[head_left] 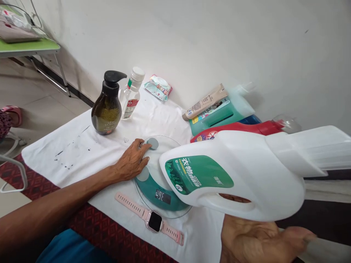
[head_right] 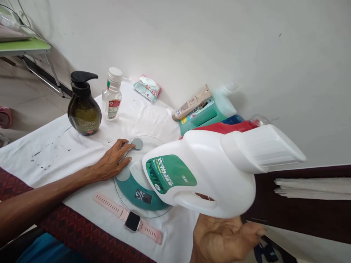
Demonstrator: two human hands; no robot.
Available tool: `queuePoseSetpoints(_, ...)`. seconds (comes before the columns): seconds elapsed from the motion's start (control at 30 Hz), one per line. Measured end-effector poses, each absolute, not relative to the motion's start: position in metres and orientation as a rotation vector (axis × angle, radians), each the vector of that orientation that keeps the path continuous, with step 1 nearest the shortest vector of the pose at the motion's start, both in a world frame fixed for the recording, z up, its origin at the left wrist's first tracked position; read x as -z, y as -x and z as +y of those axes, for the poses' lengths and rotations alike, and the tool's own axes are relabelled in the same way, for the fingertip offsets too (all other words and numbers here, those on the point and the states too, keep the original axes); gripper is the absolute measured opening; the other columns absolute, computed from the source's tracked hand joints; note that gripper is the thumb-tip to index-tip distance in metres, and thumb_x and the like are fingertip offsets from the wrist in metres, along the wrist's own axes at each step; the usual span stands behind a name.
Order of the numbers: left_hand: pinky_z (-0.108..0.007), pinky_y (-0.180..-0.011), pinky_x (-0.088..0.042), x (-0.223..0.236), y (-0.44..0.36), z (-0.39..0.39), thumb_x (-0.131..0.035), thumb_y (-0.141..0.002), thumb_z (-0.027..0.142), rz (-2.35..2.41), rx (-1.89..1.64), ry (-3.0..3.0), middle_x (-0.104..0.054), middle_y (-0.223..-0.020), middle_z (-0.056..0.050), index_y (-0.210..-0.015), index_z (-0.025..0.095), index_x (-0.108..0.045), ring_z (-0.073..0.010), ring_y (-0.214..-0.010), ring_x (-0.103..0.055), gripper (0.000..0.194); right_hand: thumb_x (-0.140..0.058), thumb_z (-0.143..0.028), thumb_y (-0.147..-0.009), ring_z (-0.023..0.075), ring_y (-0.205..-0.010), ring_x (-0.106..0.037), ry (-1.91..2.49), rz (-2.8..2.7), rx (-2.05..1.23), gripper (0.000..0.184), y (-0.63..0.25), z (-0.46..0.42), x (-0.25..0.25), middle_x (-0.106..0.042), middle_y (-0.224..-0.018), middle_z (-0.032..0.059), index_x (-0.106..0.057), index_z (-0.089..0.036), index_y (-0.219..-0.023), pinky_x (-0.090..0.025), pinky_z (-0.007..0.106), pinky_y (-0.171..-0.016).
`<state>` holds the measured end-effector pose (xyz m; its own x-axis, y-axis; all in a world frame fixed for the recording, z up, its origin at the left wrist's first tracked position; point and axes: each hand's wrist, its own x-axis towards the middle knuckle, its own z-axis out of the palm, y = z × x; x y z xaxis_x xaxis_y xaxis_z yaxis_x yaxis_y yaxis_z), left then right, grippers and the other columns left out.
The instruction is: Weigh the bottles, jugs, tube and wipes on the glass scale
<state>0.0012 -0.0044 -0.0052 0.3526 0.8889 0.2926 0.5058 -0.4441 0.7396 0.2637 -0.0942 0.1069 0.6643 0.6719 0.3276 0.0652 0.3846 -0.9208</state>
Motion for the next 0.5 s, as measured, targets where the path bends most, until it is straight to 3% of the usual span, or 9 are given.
queuePoseSetpoints(0.1, -0.061, -0.107, -0.055, 0.004, -0.001, -0.005, -0.051, -0.102, 0.026, 1.220, -0.925, -2.083, -0.047, -0.140, -0.018, -0.145, 0.021, -0.051, -0.0339, -0.127, -0.058, 0.044, -0.056, -0.055, -0.093, 0.0313, -0.108, -0.069, 1.297, -0.806, -0.292, 0.040, -0.276, -0.094, -0.083, -0.073, -0.105, 0.0070, -0.074, -0.024, -0.111, -0.063, 0.049, -0.085)
queuePoseSetpoints(0.23, -0.059, -0.109, -0.054, 0.002, 0.000, -0.005, -0.051, -0.102, 0.027, 1.221, -0.924, -2.092, -0.046, -0.143, -0.017, -0.147, 0.022, -0.049, -0.0335, -0.129, -0.057, 0.045, -0.065, -0.046, -0.086, 0.0339, -0.108, -0.069, 1.473, -0.855, -0.190, 0.026, -0.296, -0.099, -0.039, -0.074, -0.105, 0.0079, -0.072, -0.024, -0.099, -0.063, 0.048, -0.080)
queuePoseSetpoints(0.33, -0.059, -0.109, -0.054, 0.000, 0.001, -0.005, -0.051, -0.103, 0.029, 1.230, -0.891, -2.109, -0.046, -0.143, -0.016, -0.148, 0.023, -0.049, -0.0325, -0.127, -0.058, 0.045, -0.066, -0.046, -0.086, 0.0319, -0.106, -0.070, 1.536, -0.862, -0.200, 0.027, -0.308, -0.101, -0.010, -0.073, -0.104, 0.0054, -0.070, -0.025, -0.102, -0.064, 0.048, -0.081)
queuePoseSetpoints(0.5, -0.059, -0.105, -0.057, -0.003, 0.000, -0.003, -0.051, -0.104, 0.031, 1.247, -0.868, -2.121, -0.047, -0.142, -0.016, -0.147, 0.023, -0.051, -0.0314, -0.124, -0.060, 0.044, -0.063, -0.049, -0.088, 0.0285, -0.116, -0.067, 1.610, -0.880, -0.346, 0.041, -0.322, -0.101, 0.014, -0.073, -0.112, 0.0044, -0.067, -0.024, -0.121, -0.058, 0.049, -0.099)
